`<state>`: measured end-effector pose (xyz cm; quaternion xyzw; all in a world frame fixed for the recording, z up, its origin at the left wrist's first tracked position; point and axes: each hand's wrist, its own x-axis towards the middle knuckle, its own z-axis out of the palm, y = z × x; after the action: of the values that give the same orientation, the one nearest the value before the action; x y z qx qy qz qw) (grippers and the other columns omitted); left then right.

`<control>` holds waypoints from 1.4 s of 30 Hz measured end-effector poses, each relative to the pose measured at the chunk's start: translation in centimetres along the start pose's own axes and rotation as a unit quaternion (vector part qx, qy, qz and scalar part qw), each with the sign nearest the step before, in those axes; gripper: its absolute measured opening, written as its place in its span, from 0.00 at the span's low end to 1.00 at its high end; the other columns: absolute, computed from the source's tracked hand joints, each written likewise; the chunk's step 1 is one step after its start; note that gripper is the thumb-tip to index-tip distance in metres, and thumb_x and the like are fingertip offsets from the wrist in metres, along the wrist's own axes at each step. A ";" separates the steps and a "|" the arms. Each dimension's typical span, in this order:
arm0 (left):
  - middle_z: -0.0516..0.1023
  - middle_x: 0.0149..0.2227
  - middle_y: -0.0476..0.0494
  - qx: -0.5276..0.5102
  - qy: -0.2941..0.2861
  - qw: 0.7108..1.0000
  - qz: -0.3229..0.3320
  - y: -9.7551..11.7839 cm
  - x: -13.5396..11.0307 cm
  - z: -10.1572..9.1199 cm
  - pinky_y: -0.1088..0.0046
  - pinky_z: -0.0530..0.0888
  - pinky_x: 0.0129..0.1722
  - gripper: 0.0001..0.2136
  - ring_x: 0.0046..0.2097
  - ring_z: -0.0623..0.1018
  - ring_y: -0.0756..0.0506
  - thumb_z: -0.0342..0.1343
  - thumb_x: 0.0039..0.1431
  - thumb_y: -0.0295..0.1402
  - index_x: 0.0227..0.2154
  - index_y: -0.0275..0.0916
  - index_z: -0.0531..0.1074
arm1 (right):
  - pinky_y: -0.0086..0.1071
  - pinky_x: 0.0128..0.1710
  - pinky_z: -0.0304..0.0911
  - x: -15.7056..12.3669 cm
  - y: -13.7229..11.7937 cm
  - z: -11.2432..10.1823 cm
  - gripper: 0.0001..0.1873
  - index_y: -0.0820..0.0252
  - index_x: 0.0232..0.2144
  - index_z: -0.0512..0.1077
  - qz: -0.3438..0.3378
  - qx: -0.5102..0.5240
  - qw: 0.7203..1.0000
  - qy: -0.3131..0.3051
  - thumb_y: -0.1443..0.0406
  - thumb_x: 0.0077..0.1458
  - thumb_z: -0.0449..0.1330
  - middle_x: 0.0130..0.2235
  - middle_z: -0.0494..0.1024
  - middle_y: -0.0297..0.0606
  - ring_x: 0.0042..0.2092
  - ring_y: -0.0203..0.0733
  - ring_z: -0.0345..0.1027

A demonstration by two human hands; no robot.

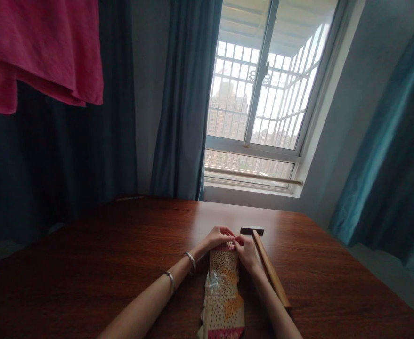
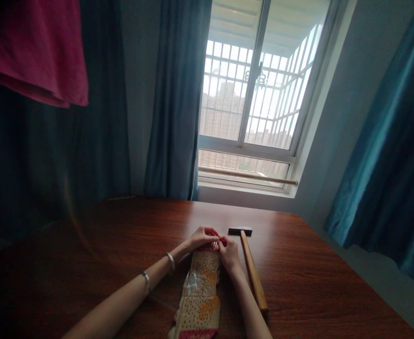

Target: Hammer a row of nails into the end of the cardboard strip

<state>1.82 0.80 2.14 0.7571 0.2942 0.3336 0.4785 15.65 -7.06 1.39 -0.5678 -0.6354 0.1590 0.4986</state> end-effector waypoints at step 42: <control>0.75 0.24 0.44 0.128 0.005 0.992 0.012 0.2 0.2 0.6 0.80 0.64 0.22 0.18 0.25 0.73 0.50 0.56 0.43 0.42 0.29 0.30 0.74 | 0.31 0.33 0.62 -0.1 0.3 -0.1 0.13 0.64 0.30 0.75 -0.004 -0.020 0.999 -0.027 0.65 0.50 0.52 0.30 0.78 0.43 0.33 0.43 0.70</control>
<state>2.44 0.62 2.17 0.8140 0.3275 0.3029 0.3720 15.86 -7.10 1.14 -0.5709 -0.6540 0.1594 0.4701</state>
